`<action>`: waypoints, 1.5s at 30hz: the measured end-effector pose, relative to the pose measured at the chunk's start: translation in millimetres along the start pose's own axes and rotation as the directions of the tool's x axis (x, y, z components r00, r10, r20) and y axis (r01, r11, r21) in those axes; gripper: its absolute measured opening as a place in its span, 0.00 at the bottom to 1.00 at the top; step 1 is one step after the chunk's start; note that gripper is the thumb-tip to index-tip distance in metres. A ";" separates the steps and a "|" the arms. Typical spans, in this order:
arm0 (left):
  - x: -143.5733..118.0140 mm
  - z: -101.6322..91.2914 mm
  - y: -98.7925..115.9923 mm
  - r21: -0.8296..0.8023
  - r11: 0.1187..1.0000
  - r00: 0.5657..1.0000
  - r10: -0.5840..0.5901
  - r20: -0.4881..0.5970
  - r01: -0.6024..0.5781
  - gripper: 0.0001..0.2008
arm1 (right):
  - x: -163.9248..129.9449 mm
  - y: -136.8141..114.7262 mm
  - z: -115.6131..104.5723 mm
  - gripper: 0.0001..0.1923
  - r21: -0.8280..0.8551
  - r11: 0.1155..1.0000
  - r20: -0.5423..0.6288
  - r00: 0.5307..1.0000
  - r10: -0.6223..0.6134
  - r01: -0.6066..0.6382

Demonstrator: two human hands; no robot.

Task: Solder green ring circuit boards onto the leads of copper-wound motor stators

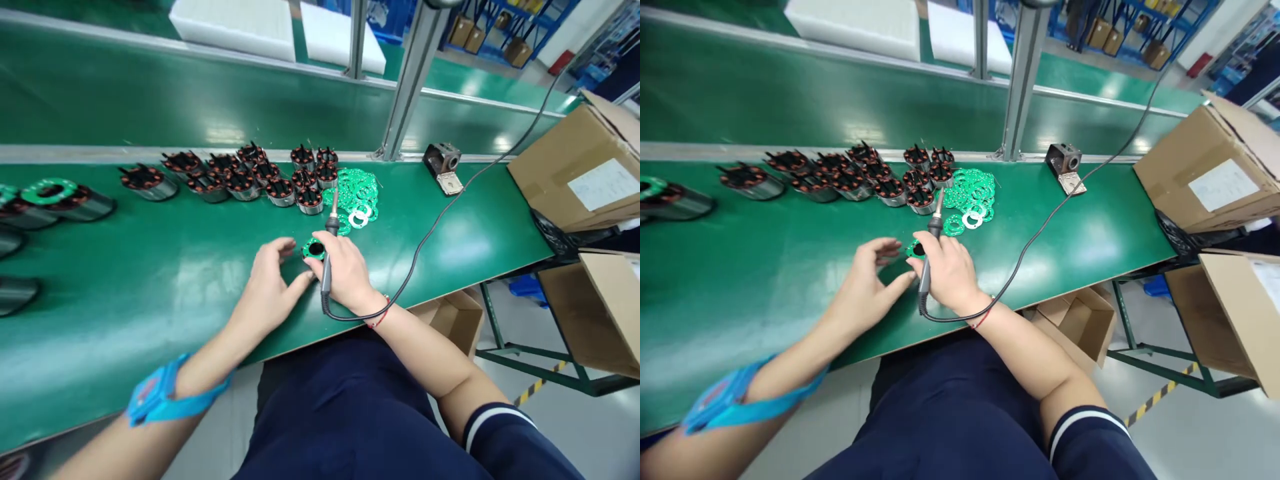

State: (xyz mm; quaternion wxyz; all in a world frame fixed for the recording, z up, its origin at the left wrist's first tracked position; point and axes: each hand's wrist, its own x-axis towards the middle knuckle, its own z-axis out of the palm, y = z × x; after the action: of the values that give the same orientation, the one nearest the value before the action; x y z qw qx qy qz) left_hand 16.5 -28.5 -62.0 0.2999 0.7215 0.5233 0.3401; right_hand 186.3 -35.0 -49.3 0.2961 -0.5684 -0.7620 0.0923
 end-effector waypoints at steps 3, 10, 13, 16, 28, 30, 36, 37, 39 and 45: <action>-22.9 6.7 4.4 -0.064 0.996 0.997 -0.065 -0.034 0.062 0.34 | 0.7 -1.9 0.1 0.21 0.003 1.000 0.016 1.000 0.010 -0.010; -21.0 31.5 11.2 -0.422 0.867 0.942 -0.326 -0.074 0.267 0.39 | 0.7 -3.5 2.3 0.20 -0.009 1.000 0.041 0.999 0.015 -0.014; -14.4 27.5 8.7 -0.368 0.895 0.953 -0.295 -0.064 0.253 0.36 | 0.0 -3.8 2.6 0.19 0.000 1.000 0.058 0.998 -0.004 0.004; -9.6 17.9 4.7 -0.246 0.940 0.964 -0.259 -0.056 0.238 0.32 | -0.4 -4.3 3.0 0.20 0.012 1.000 0.077 0.997 -0.023 0.023; -5.5 10.0 4.0 0.090 0.987 0.987 -0.125 -0.098 0.134 0.37 | -8.2 1.8 9.9 0.24 0.271 0.962 -0.043 0.999 0.025 -0.013; -0.9 18.9 4.7 0.159 0.986 0.998 -0.047 -0.039 0.052 0.34 | -10.4 4.5 11.2 0.24 0.320 0.947 -0.101 0.993 0.059 -0.024; 6.6 25.5 9.4 0.231 0.973 0.999 -0.013 -0.042 0.023 0.18 | -16.3 10.1 12.8 0.24 0.389 0.918 -0.229 0.973 0.013 0.080; 4.8 19.0 5.8 0.237 0.971 0.997 -0.026 -0.075 0.043 0.17 | -17.3 11.0 12.9 0.24 0.387 0.916 -0.257 0.966 0.001 0.102; -1.3 -1.5 -6.6 0.244 0.965 0.985 -0.061 -0.158 0.099 0.17 | -19.2 13.2 13.0 0.25 0.380 0.915 -0.298 0.954 -0.017 0.135; -26.0 -79.9 -49.1 0.031 0.950 0.891 -0.279 -0.359 0.310 0.29 | -23.9 20.6 10.1 0.25 0.347 0.924 -0.264 0.962 -0.069 0.162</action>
State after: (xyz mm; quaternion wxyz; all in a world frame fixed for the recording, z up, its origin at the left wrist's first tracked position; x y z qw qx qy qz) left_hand -80.6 -33.9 -58.2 0.2182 0.5741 0.6860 0.3902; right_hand 201.7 -48.0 -75.5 0.4941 -0.4641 -0.7211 0.1432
